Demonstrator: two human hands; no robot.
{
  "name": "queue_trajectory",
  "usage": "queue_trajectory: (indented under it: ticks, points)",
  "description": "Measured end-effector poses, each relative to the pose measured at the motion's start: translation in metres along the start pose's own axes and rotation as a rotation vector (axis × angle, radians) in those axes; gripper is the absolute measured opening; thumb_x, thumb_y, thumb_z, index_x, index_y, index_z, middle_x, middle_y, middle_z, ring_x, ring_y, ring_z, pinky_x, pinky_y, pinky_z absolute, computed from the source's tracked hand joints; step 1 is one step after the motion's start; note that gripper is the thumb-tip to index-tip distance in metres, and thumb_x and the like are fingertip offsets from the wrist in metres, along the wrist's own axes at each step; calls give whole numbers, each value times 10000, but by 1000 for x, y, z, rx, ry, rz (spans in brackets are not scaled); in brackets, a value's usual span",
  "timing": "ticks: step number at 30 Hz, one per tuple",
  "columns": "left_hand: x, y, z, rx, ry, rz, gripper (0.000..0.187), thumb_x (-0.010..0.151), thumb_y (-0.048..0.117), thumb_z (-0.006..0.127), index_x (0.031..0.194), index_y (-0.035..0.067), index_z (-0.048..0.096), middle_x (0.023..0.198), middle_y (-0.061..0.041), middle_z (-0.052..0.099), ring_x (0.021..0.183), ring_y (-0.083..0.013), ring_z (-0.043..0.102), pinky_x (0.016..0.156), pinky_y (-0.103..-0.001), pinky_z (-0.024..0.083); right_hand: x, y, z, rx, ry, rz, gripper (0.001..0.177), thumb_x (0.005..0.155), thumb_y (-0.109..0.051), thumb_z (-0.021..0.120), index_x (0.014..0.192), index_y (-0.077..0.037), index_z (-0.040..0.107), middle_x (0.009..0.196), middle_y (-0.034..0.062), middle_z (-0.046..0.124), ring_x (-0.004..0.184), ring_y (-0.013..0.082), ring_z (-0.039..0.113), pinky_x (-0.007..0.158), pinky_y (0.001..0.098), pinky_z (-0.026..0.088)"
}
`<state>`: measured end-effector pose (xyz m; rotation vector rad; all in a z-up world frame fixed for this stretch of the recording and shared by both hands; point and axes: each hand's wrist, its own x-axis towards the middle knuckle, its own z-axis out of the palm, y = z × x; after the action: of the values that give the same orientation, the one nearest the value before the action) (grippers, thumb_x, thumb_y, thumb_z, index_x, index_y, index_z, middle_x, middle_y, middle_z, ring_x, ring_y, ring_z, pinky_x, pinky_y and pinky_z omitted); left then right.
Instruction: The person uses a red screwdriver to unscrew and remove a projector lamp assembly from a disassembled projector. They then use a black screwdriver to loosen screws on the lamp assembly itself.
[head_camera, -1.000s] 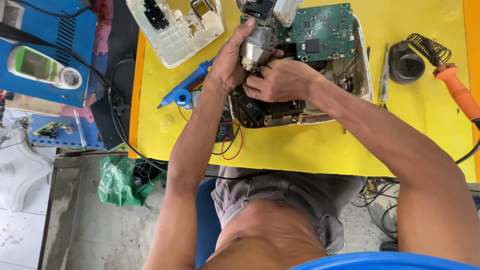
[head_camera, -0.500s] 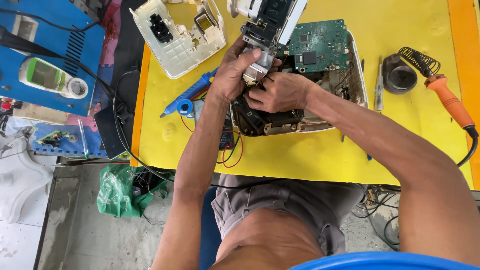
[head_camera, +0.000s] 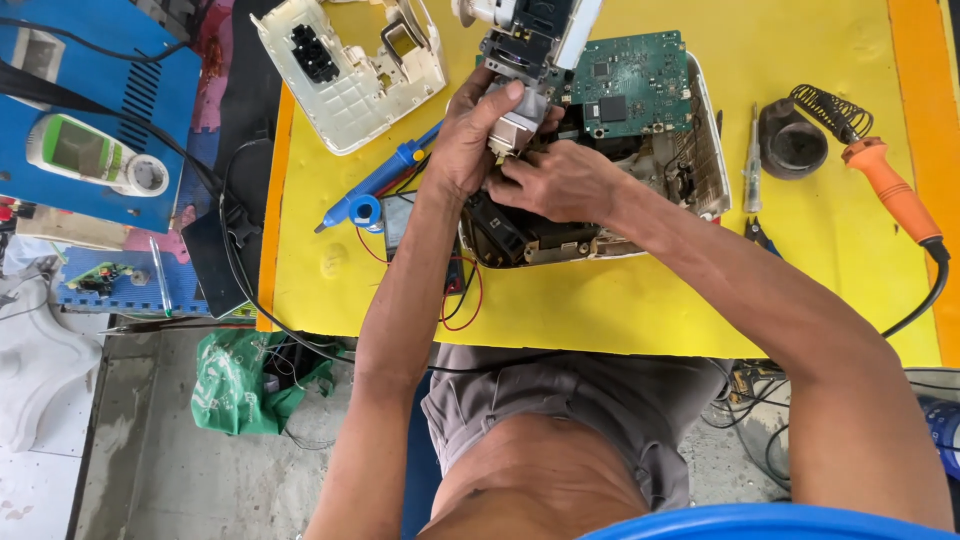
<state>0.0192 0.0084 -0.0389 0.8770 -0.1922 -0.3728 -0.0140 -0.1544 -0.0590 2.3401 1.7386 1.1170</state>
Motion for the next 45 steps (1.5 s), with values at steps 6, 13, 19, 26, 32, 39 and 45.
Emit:
queue_trajectory:
  ticks: [6, 13, 19, 26, 32, 39, 45]
  points:
    - [-4, 8, 6, -101, 22, 34, 427, 826, 239, 852, 1114, 16, 628, 996, -213, 720, 864, -454, 762, 827, -503, 661, 20, -5, -27, 4, -354, 110, 184, 846, -59, 723, 950, -168, 618, 756, 8, 694, 506, 207, 631, 403, 353, 510]
    - [-10, 11, -6, -86, -87, 100, 517, 860, 390, 816, 1099, -42, 661, 1022, -231, 756, 954, -431, 756, 942, -552, 614, -53, -31, -79, 37, 280, 729, 153, 1058, -64, 728, 1206, -27, 732, 1203, 163, 753, 995, 255, 718, 719, 330, 585]
    - [-33, 12, -5, -82, -260, 68, 573, 932, 361, 786, 1314, -21, 598, 1145, -179, 708, 1051, -357, 710, 958, -575, 615, -114, -17, -95, 352, -115, 1707, 467, 1097, -289, 599, 1412, 45, 514, 1362, 252, 575, 1241, 425, 520, 1037, 527, 375]
    - [-32, 6, -9, -302, -265, -41, 630, 924, 511, 665, 1175, -67, 667, 1066, -261, 704, 866, -433, 714, 834, -519, 591, -107, 10, -98, 808, -246, 1924, 267, 1100, -354, 545, 1103, -108, 649, 960, 38, 610, 884, 205, 543, 810, 356, 386]
    - [-25, -11, -31, -352, -196, -104, 812, 860, 588, 595, 1247, -127, 605, 953, -341, 653, 791, -497, 746, 759, -569, 670, -186, 18, -15, 669, 145, 1824, 179, 1021, -274, 706, 1090, -130, 786, 936, 118, 721, 956, 230, 697, 825, 394, 543]
    - [-46, 1, -31, -453, -343, -184, 614, 949, 491, 619, 1233, -52, 649, 1107, -336, 670, 869, -471, 711, 861, -584, 587, -128, 48, -41, 767, 241, 1877, 144, 1006, -113, 669, 1040, -66, 800, 821, -75, 598, 734, 71, 518, 634, 280, 419]
    - [-55, 2, -25, -445, -289, -137, 590, 933, 424, 659, 1293, -42, 618, 1111, -287, 665, 1016, -460, 655, 762, -617, 590, -139, 81, -8, 744, 257, 1917, 165, 1023, -90, 685, 862, -69, 711, 710, -42, 419, 629, 110, 357, 545, 360, 280]
